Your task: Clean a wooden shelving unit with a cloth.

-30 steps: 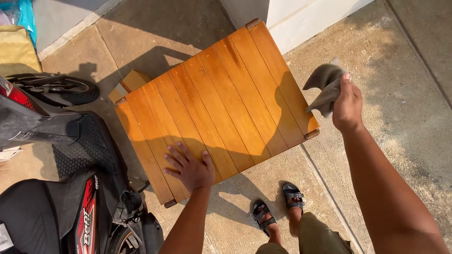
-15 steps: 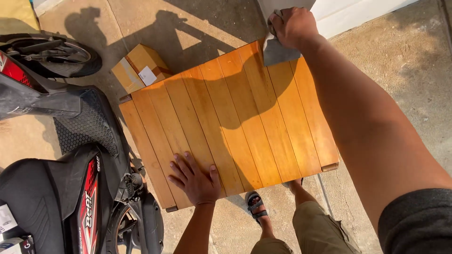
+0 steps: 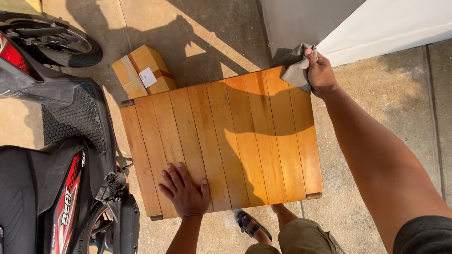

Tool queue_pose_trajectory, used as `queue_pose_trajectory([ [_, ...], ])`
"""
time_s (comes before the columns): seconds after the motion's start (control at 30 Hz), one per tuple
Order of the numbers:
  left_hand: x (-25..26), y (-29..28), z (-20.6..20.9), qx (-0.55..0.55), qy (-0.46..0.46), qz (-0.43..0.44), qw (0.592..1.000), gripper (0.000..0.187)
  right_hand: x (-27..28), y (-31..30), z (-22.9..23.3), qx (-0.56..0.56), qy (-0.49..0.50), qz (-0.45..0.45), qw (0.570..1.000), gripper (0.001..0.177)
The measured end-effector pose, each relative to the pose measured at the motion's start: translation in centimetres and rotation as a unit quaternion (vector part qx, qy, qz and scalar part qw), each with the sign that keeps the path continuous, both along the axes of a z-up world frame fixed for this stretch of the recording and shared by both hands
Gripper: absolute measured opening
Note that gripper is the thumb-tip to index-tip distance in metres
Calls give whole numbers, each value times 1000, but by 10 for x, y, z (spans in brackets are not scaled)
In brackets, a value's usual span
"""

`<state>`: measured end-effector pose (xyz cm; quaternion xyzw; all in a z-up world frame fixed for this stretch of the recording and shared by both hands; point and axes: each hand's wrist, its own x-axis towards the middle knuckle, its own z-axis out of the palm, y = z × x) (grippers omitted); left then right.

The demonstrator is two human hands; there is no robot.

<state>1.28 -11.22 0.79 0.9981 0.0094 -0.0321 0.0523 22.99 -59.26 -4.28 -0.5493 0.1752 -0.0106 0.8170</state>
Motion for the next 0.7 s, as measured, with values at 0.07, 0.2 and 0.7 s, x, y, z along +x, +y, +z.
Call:
queue_pose_trajectory([
  [0.07, -2, 2, 2, 2, 10, -9, 1000, 91, -6, 1, -1, -59, -48, 76, 994, 47],
  [0.2, -4, 3, 8, 1, -1, 6, 1000, 90, 15, 39, 41, -280, -68, 188, 939, 46],
  [0.7, -5, 20, 8, -64, 26, 19, 997, 88, 77, 401, 33, -661, -156, 341, 650, 50],
])
